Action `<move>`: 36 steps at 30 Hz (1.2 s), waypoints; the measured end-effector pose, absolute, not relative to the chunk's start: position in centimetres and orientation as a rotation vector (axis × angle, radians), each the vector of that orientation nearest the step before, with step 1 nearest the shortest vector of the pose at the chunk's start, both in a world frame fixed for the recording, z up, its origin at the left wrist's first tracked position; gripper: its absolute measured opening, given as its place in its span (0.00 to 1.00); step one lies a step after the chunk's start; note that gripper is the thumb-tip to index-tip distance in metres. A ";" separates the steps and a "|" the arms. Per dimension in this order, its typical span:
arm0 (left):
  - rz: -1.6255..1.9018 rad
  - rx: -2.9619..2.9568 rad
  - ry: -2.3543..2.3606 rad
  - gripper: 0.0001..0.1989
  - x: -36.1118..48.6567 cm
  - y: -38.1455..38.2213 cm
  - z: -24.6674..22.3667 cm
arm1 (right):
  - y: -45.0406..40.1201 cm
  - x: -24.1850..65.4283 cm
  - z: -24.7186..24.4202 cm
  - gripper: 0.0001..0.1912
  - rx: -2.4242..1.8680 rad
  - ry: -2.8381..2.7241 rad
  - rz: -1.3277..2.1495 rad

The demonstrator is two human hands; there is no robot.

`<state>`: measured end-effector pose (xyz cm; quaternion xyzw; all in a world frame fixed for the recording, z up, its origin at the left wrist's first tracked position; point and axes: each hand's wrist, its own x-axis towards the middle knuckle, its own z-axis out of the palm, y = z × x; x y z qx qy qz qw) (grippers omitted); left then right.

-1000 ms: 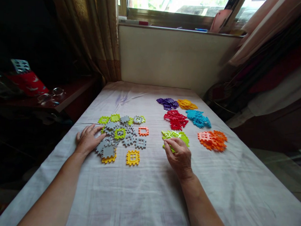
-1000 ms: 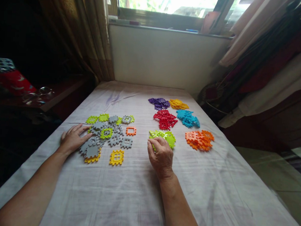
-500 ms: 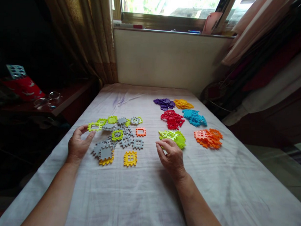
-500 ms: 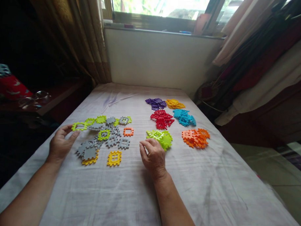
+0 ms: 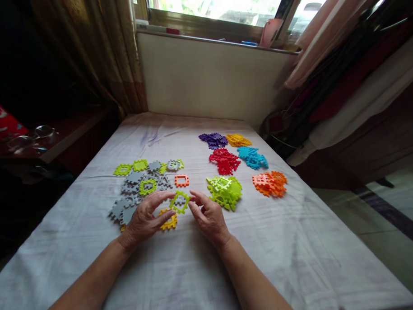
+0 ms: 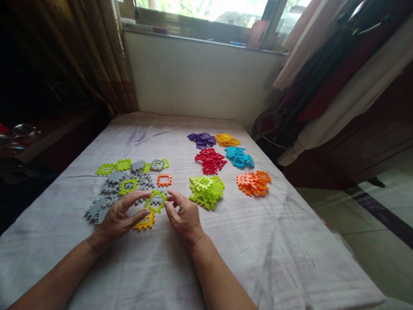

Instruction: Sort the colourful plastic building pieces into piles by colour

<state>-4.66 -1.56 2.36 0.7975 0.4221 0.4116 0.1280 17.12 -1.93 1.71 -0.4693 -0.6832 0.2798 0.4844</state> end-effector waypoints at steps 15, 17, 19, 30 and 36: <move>1.128 2.400 1.388 0.16 -6.0 -1.2 1.9 | -0.3 20.9 2.9 0.15 -1.327 -1.347 0.509; 1.115 2.419 1.498 0.16 -7.0 -0.8 2.0 | 0.2 22.9 3.0 0.17 -1.431 -1.249 0.427; 1.111 2.417 1.632 0.16 -8.2 -0.4 2.0 | 0.7 24.7 2.8 0.19 -1.528 -1.178 0.347; 0.841 2.347 2.047 0.18 -11.1 0.9 -0.2 | 1.6 26.8 1.5 0.24 -1.727 -1.237 0.140; 0.863 2.330 2.047 0.13 -10.9 0.8 0.1 | 1.5 26.5 1.7 0.19 -1.596 -1.259 0.020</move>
